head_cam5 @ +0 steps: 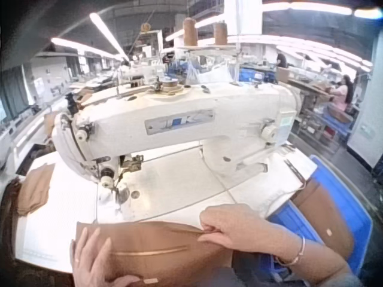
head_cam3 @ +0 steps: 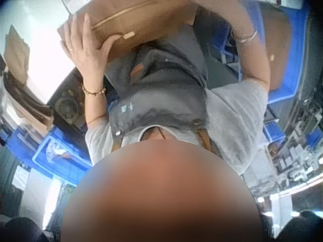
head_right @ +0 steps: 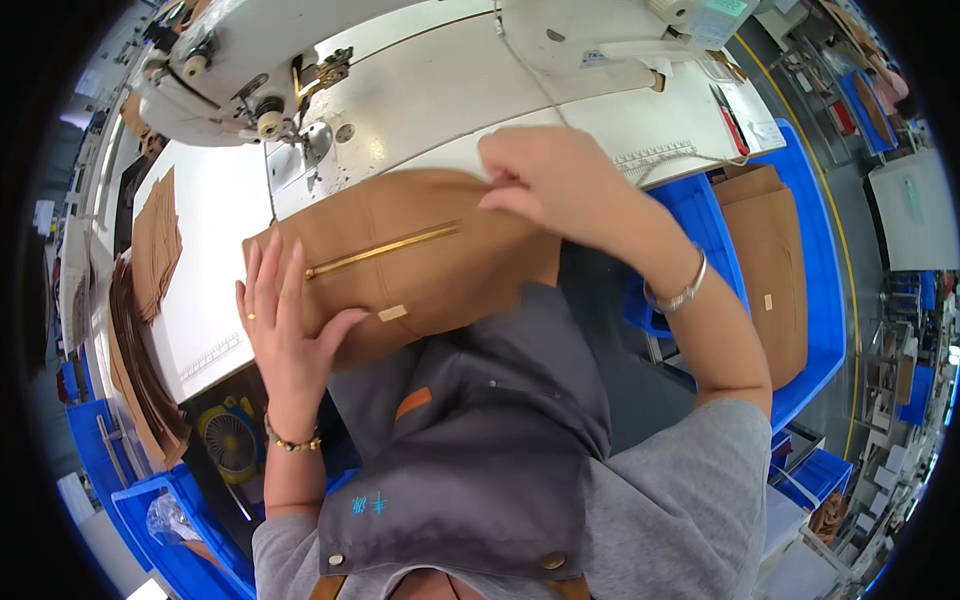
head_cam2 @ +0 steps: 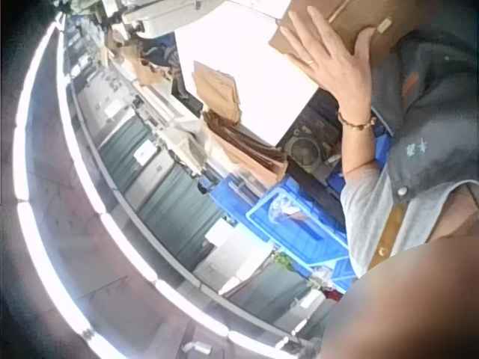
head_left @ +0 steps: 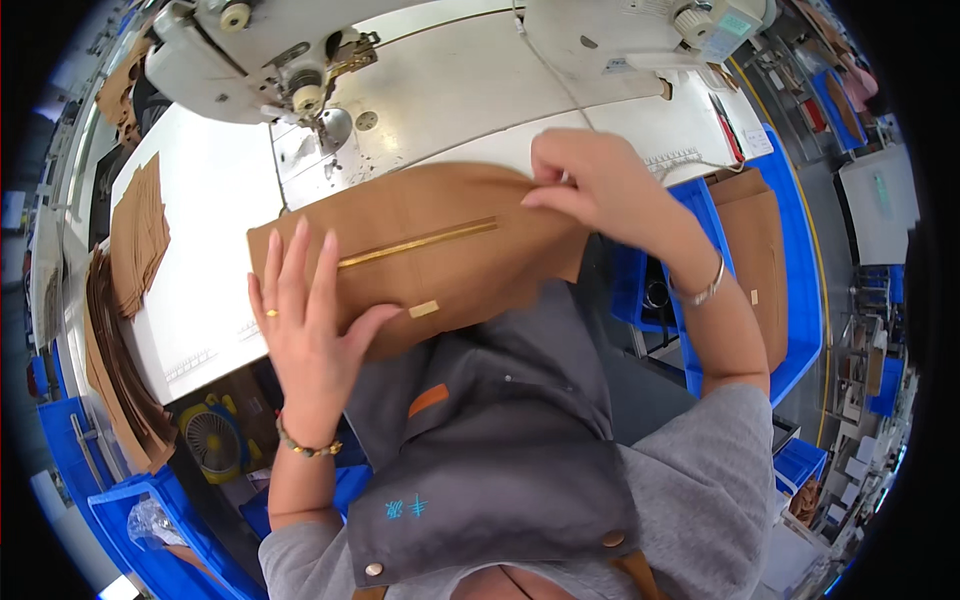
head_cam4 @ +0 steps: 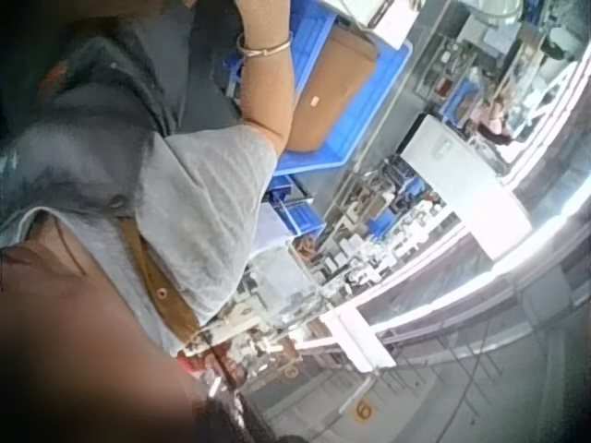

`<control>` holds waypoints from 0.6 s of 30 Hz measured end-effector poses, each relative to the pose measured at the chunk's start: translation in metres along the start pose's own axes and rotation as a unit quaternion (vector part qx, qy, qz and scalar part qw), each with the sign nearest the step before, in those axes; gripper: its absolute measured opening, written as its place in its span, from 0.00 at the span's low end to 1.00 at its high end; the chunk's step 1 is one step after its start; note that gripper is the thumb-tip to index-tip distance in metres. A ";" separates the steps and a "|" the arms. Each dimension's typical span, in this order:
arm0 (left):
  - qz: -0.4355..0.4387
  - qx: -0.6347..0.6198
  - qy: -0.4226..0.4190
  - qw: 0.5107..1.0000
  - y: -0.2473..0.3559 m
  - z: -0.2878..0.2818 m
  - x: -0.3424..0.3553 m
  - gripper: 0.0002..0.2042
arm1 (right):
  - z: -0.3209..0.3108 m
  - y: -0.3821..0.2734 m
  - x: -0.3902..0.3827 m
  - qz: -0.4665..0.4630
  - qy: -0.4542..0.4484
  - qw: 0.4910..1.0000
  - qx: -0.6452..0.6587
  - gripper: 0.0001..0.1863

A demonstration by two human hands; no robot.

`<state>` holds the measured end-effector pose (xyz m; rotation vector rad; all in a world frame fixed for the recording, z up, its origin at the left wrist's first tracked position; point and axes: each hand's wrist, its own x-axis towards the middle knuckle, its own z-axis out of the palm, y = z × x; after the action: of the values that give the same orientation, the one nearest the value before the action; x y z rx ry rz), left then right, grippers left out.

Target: The person is sewing a zipper onto a leather or fabric bag panel using an industrial sewing machine.

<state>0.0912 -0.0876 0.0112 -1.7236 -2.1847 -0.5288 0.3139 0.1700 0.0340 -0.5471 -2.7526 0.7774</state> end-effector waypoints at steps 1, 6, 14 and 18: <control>-0.008 0.005 0.005 1.000 0.010 0.001 0.005 0.49 | 0.007 -0.014 -0.007 -0.049 0.058 0.997 0.006 0.16; 0.149 -0.064 0.091 0.983 0.034 -0.008 0.016 0.26 | 0.019 -0.077 -0.060 -0.343 0.149 0.923 -0.087 0.09; 0.268 -0.135 0.118 0.946 0.040 -0.031 -0.023 0.15 | 0.006 -0.087 -0.078 -0.154 0.079 0.980 0.095 0.05; 0.262 -0.135 0.118 0.948 0.041 -0.038 -0.032 0.15 | 0.023 -0.089 -0.072 -0.136 0.038 0.986 0.087 0.05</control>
<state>0.1390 -0.1241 0.0337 -2.1455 -1.4587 -0.8600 0.3461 0.0600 0.0546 -0.1576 -2.5821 0.8945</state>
